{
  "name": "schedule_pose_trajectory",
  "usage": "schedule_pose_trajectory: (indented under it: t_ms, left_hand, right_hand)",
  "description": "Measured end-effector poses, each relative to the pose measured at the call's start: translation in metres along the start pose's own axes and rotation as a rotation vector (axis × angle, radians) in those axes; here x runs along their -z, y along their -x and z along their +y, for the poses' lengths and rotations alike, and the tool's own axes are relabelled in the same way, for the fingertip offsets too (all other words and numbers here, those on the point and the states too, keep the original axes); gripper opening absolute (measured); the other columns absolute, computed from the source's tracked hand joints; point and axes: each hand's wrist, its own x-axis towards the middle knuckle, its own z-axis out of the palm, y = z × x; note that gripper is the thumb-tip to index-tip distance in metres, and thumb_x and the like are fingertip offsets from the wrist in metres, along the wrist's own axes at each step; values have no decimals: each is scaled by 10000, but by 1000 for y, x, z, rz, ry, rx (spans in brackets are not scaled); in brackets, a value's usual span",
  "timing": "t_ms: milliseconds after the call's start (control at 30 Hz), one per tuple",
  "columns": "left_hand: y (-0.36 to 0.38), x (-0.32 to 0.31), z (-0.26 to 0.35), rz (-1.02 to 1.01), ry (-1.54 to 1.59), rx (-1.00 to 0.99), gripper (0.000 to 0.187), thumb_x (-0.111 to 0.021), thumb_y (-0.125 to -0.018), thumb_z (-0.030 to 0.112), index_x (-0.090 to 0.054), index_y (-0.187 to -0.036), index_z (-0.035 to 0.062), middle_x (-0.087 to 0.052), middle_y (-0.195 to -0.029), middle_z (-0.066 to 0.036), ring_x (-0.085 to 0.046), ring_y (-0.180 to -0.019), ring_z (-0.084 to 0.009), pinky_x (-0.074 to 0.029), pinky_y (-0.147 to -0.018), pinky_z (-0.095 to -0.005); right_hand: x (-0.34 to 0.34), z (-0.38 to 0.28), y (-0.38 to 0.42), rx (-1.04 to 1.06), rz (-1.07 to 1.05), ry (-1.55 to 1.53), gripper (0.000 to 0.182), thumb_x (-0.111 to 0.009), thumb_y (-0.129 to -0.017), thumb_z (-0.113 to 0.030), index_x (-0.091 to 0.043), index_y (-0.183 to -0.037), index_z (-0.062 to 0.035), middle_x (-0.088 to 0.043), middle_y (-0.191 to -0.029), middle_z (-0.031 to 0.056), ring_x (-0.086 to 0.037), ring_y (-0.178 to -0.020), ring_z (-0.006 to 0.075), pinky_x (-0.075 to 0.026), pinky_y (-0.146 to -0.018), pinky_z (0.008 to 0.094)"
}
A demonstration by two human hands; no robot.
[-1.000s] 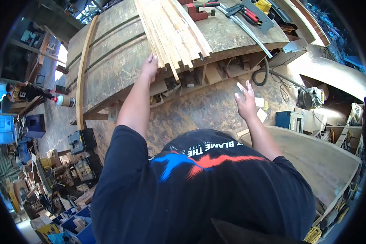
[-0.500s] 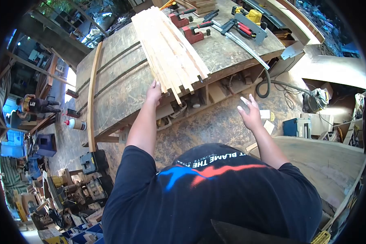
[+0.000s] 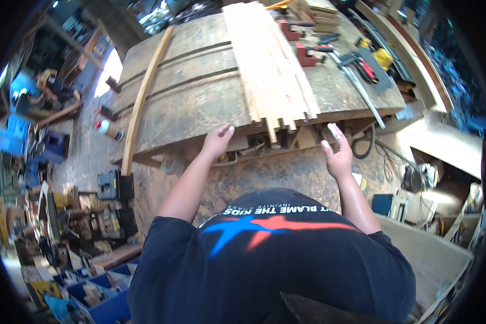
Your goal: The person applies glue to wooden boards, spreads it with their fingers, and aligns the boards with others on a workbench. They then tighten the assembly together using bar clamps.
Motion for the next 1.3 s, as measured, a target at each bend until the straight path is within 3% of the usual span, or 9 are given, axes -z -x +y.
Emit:
schedule_pose_trajectory:
  t_ms: [167, 367, 500, 533, 633, 867, 1033, 1167, 1300]
  left_hand:
    - [66, 156, -31, 321, 75, -42, 475, -658, -1039, 296, -608, -1440, 48, -672, -1378, -113, -607, -1271, -167, -442, -1100, -317]
    - [90, 364, -153, 749, 107, 10, 462, -671, -1029, 269, -623, -1385, -22, -726, -1233, -126, -685, -1097, -166, -518, -977, -310]
    - [110, 426, -212, 693, 121, 161, 500, -632, -1047, 328, -597, -1417, -6, -681, -1321, -136, -630, -1185, -162, -512, -982, -337]
    - [112, 430, -224, 562, 251, 376, 572, -622, -1039, 456, -562, -1472, 87, -704, -1225, -101, -658, -1095, -178, -515, -998, -348]
    - [123, 415, -223, 274, 1073, 584, 591, -510, -1070, 521, -484, -1515, 133, -662, -1298, -135, -658, -1168, -244, -529, -1022, -394]
    - [108, 378, -270, 125, 1483, 342, 542, -394, -1115, 475, -512, -1414, 39, -678, -1216, -159, -676, -1097, -282, -566, -952, -427]
    - [103, 379, -285, -87, 1614, 102, 469, -383, -1121, 460, -590, -1275, 68, -692, -1136, -121, -683, -998, -226, -577, -885, -376]
    - [102, 361, -296, 35, 1596, 170, 356, -442, -1101, 481, -617, -1086, 171, -712, -935, -32, -695, -792, -174, -593, -731, -353]
    - [101, 365, -272, 102, 1587, 340, 449, -453, -1088, 527, -626, -1196, 128, -697, -898, -69, -656, -733, -197, -548, -682, -337]
  right_hand:
    - [-87, -53, -34, 46, -96, -246, 559, -749, -926, -158, -577, -1439, -15, -671, -1354, 147, -622, -1273, 224, -463, -1090, 372]
    - [-255, -140, -58, -56, -361, -449, 607, -731, -946, -156, -515, -1502, -44, -694, -1302, 155, -673, -1179, 216, -510, -1032, 346]
    - [-376, -214, -63, -16, -680, -309, 669, -736, -952, -248, -473, -1556, -128, -709, -1254, 142, -691, -1126, 212, -531, -1011, 377]
    - [-407, -232, -65, 66, -777, -254, 686, -734, -952, -293, -461, -1568, -163, -722, -1199, 147, -705, -1080, 229, -543, -976, 377]
    - [-490, -290, -75, 194, -1126, 22, 783, -701, -948, -485, -377, -1619, -244, -734, -992, 173, -729, -929, 303, -562, -858, 407]
    - [-602, -324, -30, 675, -1507, 149, 900, -576, -932, -698, -248, -1658, -279, -692, -792, 195, -701, -776, 386, -549, -730, 487]
    - [-608, -320, -11, 859, -1549, 220, 862, -565, -939, -685, -269, -1642, -285, -676, -723, 189, -678, -688, 411, -532, -641, 525]
    - [-617, -296, 6, 1094, -1229, 187, 741, -555, -942, -682, -399, -1585, -349, -599, -598, 101, -638, -527, 306, -504, -501, 467]
    - [-607, -314, -18, 1052, -1197, 307, 729, -548, -941, -698, -424, -1574, -357, -596, -597, 97, -654, -547, 306, -510, -505, 455]
